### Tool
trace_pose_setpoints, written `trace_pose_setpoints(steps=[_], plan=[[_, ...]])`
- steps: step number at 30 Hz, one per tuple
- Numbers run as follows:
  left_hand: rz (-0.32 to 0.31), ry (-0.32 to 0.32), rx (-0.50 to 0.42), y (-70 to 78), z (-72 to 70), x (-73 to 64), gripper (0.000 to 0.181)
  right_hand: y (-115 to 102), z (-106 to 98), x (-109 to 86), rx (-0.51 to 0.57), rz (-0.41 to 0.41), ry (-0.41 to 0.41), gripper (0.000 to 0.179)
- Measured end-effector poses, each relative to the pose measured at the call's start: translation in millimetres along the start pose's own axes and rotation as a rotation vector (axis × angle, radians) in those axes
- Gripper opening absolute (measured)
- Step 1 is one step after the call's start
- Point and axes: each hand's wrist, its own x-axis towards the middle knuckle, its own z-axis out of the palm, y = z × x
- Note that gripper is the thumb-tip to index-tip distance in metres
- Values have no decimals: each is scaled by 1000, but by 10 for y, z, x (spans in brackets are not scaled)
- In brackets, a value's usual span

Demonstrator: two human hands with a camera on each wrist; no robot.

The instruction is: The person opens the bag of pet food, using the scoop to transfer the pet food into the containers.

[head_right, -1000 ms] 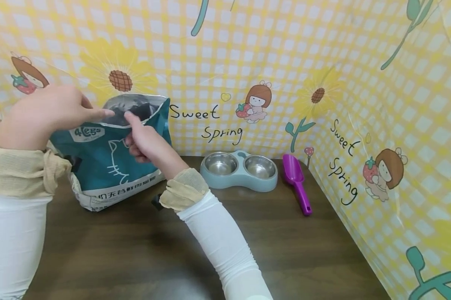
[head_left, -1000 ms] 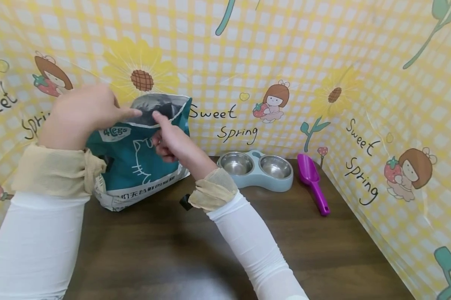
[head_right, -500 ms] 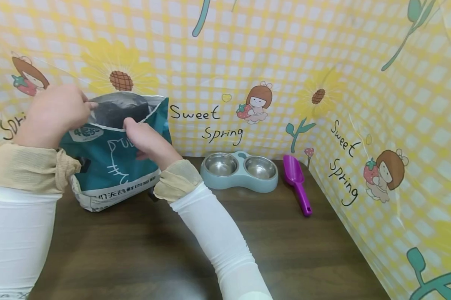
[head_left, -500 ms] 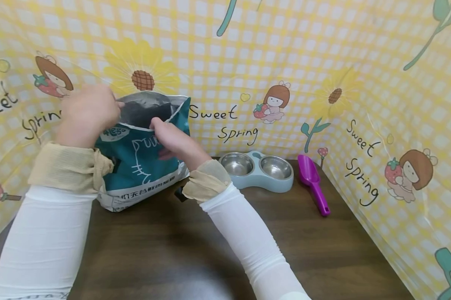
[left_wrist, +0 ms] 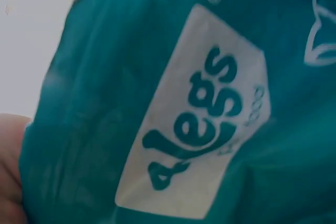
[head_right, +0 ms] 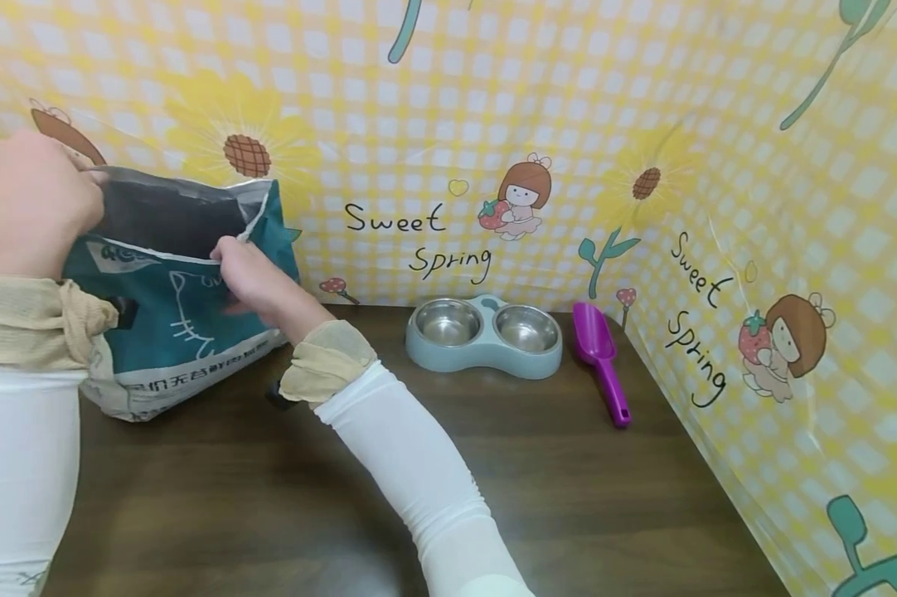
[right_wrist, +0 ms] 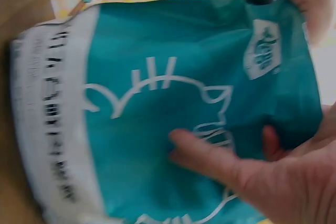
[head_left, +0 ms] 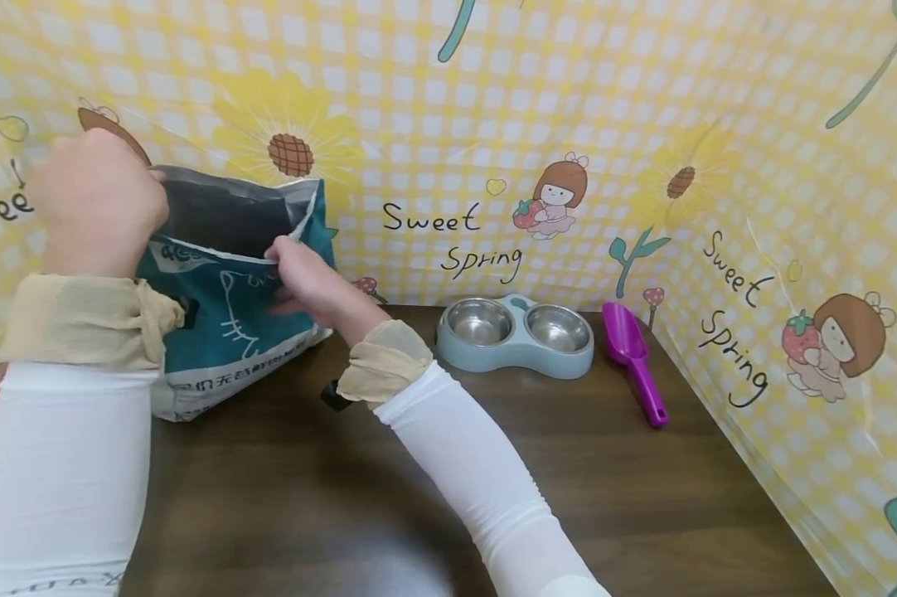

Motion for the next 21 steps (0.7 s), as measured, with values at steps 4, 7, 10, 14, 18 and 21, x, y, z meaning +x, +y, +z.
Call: trace_pose_setpoints(steps=[4, 7, 10, 14, 18, 21], plan=[[-6, 43, -14, -50, 87, -71, 54, 219, 83, 156, 182, -72, 1, 22], [47, 46, -103, -92, 161, -188, 51, 370, 61, 158, 239, -92, -24, 30], [137, 84, -165, -73, 223, -366, 46, 416, -54, -2, 148, -58, -16, 27], [217, 216, -232, 44, 354, -658, 41, 462, -247, -335, -21, 30, 15, 31], [166, 298, -285, 168, 506, -934, 39, 687, -400, -603, -108, 143, -35, 49], [158, 321, -306, 229, 568, -1096, 38, 853, -481, -711, -104, 191, -64, 51]])
